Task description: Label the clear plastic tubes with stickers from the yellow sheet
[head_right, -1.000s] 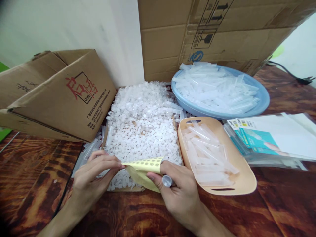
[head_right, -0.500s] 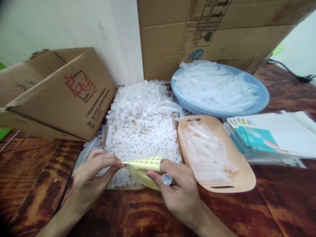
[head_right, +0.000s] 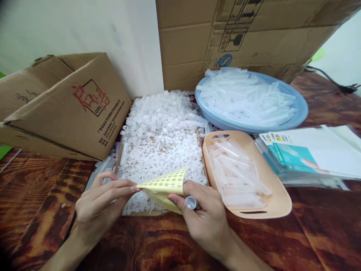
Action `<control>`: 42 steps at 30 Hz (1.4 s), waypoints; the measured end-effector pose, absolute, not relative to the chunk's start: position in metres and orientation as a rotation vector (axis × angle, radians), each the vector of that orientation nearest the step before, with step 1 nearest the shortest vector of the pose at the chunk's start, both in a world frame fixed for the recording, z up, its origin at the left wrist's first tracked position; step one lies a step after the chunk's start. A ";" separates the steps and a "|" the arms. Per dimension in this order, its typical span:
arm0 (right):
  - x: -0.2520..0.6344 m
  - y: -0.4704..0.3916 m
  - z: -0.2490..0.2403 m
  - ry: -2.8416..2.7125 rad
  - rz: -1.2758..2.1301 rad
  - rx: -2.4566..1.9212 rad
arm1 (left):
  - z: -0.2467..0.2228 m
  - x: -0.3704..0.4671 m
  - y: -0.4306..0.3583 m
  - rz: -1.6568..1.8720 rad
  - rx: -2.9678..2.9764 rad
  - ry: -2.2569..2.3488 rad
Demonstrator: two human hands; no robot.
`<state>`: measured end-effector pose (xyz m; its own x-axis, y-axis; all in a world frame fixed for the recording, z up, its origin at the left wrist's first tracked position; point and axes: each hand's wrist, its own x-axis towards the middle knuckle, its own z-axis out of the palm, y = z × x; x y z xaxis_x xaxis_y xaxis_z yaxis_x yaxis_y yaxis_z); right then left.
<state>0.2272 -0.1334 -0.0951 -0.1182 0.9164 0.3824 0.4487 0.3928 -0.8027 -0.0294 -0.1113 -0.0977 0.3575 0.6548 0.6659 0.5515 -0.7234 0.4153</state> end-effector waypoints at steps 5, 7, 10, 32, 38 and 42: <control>0.226 -0.132 -0.094 -1.622 0.749 -1.294 | -0.097 -0.029 -0.113 1.316 2.574 1.122; 0.226 -0.131 -0.094 -1.593 0.797 -1.316 | -0.094 -0.028 -0.113 1.286 2.583 1.133; 0.226 -0.131 -0.094 -1.580 0.824 -1.324 | -0.092 -0.027 -0.112 1.272 2.561 1.155; 0.229 -0.128 -0.092 -1.503 0.943 -1.347 | -0.096 -0.030 -0.107 0.966 2.479 1.179; 0.229 -0.127 -0.104 -1.454 1.053 -1.339 | -0.095 -0.031 -0.107 0.980 2.240 1.184; 0.227 -0.125 -0.109 -1.513 0.575 -1.494 | -0.093 -0.031 -0.107 1.029 2.051 1.199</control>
